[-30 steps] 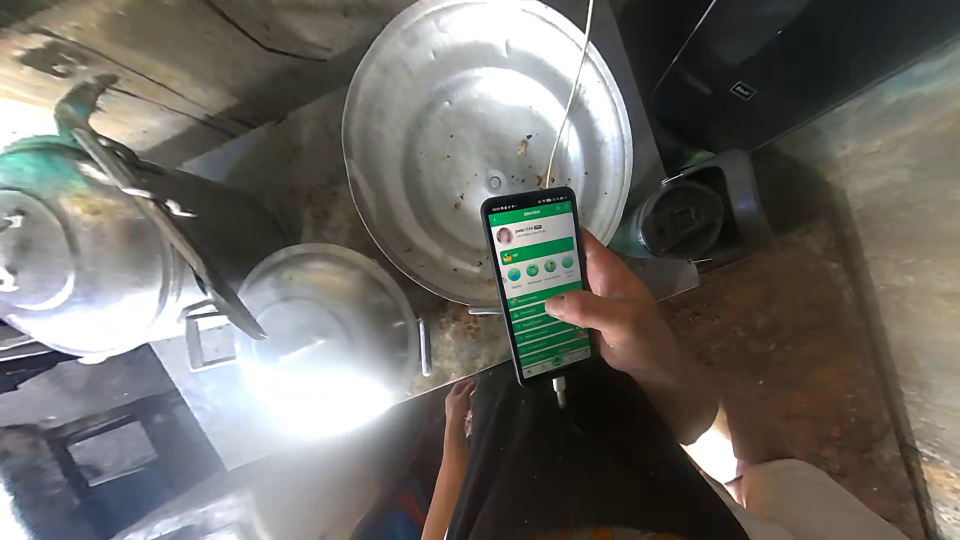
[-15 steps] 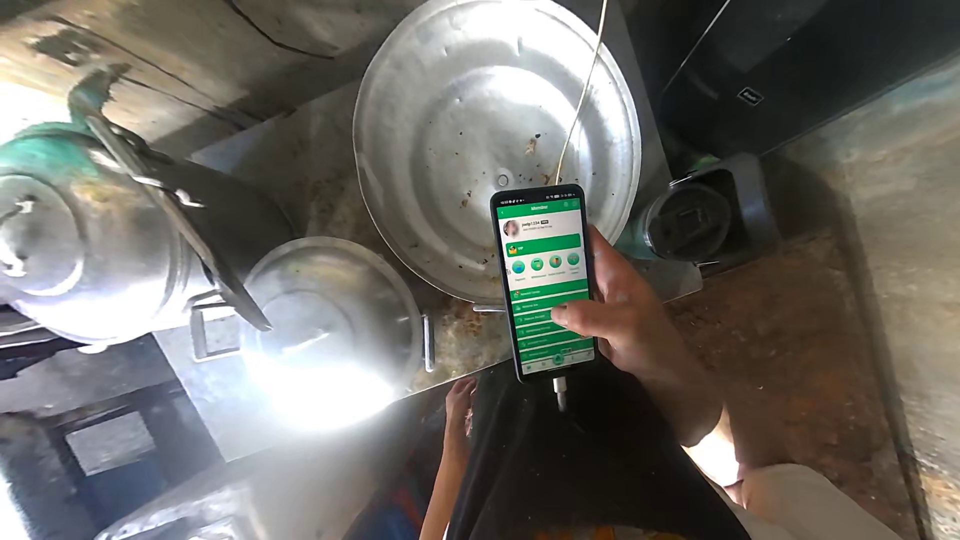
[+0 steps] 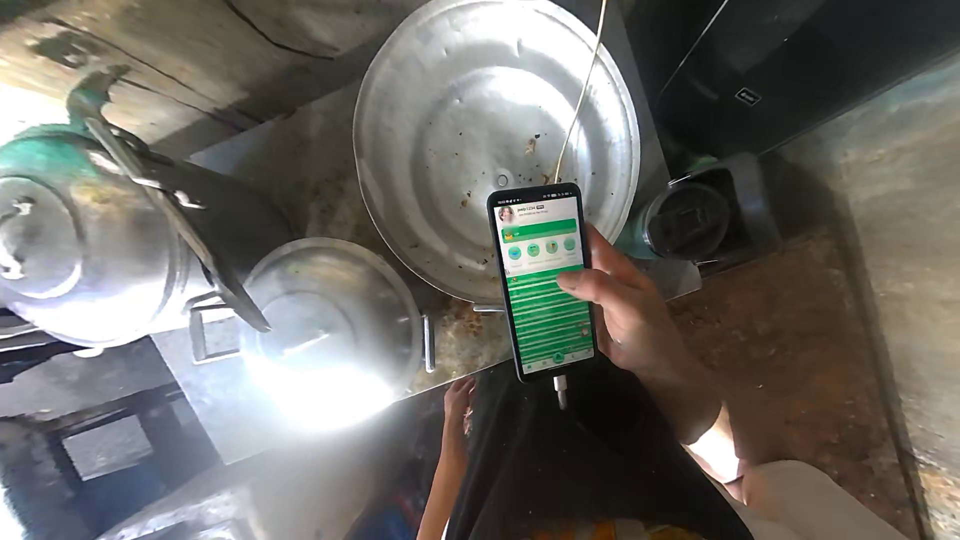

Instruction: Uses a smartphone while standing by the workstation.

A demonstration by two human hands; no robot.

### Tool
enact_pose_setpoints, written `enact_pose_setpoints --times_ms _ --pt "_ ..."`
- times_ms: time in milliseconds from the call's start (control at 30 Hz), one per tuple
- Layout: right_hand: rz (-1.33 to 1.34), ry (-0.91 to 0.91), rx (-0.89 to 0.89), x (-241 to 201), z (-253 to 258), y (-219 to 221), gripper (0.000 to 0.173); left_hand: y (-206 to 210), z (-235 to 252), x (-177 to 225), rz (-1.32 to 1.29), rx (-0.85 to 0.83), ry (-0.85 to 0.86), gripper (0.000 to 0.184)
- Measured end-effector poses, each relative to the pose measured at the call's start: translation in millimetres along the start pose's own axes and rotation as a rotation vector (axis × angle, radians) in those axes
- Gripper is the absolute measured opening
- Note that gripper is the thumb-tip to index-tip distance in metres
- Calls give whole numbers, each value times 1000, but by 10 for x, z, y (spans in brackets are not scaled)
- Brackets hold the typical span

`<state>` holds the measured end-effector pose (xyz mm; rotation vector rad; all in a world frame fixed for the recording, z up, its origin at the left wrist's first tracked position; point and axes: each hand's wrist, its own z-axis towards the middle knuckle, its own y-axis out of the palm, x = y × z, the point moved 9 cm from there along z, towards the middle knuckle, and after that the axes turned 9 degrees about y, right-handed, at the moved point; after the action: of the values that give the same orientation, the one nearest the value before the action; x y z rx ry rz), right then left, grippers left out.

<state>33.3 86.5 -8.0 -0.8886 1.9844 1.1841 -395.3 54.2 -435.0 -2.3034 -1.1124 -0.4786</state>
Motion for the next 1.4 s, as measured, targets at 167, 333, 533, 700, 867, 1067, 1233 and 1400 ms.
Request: enact_pose_setpoints --times_ms 167,333,533,700,867,1067,1233,1400 --pt "8 -6 -17 -12 -6 7 55 -2 -83 115 19 17 10 27" --pt "-23 2 10 -13 5 3 57 4 -112 161 4 26 20 26" --pt "-4 1 4 5 -1 -10 52 10 -164 202 32 25 33 25" --pt "13 -14 -16 9 -10 -19 53 11 -172 203 39 14 35 26" --pt "12 -17 -17 6 -16 -15 54 -4 -122 135 88 19 39 26" --pt "7 -12 -21 5 -9 2 55 4 -150 164 47 21 42 27" --pt "0 2 -2 4 -15 4 53 21 -307 324 35 19 40 26" --pt "13 -8 -18 12 -4 6 52 30 -278 270 44 20 50 26"
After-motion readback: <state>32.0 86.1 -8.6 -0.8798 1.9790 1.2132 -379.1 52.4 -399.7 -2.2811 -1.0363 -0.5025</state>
